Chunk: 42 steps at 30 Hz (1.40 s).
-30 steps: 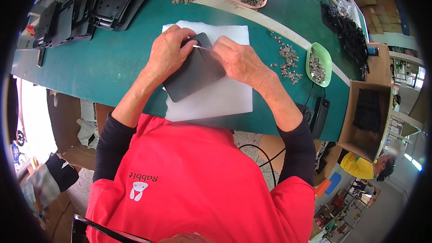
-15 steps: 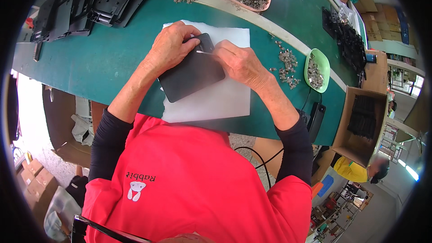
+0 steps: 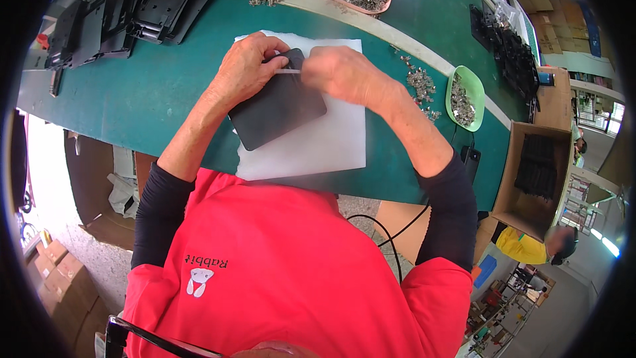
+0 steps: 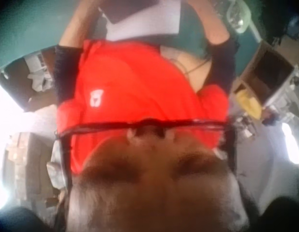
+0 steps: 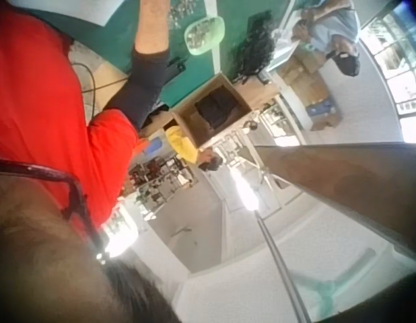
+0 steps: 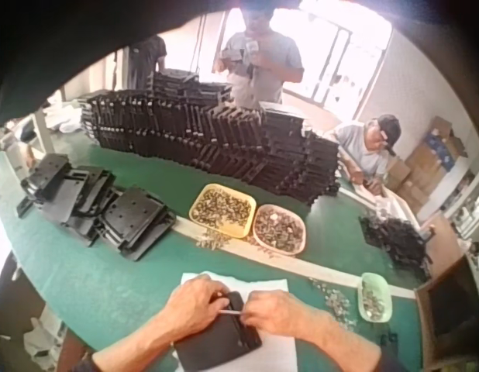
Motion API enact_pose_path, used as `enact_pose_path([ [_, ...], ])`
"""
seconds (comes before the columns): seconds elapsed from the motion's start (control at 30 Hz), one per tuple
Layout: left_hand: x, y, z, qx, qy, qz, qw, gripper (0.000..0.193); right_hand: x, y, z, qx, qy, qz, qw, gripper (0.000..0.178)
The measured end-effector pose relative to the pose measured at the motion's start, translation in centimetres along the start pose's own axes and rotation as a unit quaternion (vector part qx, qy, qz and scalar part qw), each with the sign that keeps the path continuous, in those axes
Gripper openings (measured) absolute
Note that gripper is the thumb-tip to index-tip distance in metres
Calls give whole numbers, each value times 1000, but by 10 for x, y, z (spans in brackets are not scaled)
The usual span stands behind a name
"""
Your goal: The person uses a screwdriver to tighten screws on small black electronic devices placed on a white foam pad. They repeatedly pick up devices, secure them, and place them into a cardboard box. The person also handles stacks of black plastic components and small metal parts on the table.
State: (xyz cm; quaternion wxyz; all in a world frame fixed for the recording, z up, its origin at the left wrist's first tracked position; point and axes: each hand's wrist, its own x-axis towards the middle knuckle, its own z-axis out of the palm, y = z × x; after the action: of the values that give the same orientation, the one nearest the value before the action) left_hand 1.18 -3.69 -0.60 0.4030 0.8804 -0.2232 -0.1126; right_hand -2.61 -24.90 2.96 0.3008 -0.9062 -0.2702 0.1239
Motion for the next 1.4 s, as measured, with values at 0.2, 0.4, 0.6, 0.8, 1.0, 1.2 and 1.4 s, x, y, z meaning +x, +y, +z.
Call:
enact_pose_path([
  [0.2, -2, -1, -1, -10, -1, -3, 1000, 24, 12, -7, -3, 163, -51, 204, 964, 13],
  [0.4, -10, 8, 5, 33, 39, 22, 998, 30, -18, -15, 23, 97, 150, 169, 969, 17],
  [0.6, -9, 12, 3, 42, 9, -12, 999, 37, -59, -46, 47, -81, 216, 154, 961, 32],
  [0.8, -14, 21, 3, 74, 12, 11, 997, 48, -67, -70, 59, -195, 137, 236, 942, 46],
  [1.0, -13, 23, 5, 77, 3, -5, 997, 50, -68, -66, 65, -210, 141, 226, 941, 49],
  [1.2, -12, 22, 8, 75, 8, -6, 997, 47, -65, -66, 70, -239, 159, 211, 934, 51],
  [1.4, -14, 20, 12, 78, 25, 26, 996, 44, -60, -74, 74, -273, 124, 224, 927, 51],
])
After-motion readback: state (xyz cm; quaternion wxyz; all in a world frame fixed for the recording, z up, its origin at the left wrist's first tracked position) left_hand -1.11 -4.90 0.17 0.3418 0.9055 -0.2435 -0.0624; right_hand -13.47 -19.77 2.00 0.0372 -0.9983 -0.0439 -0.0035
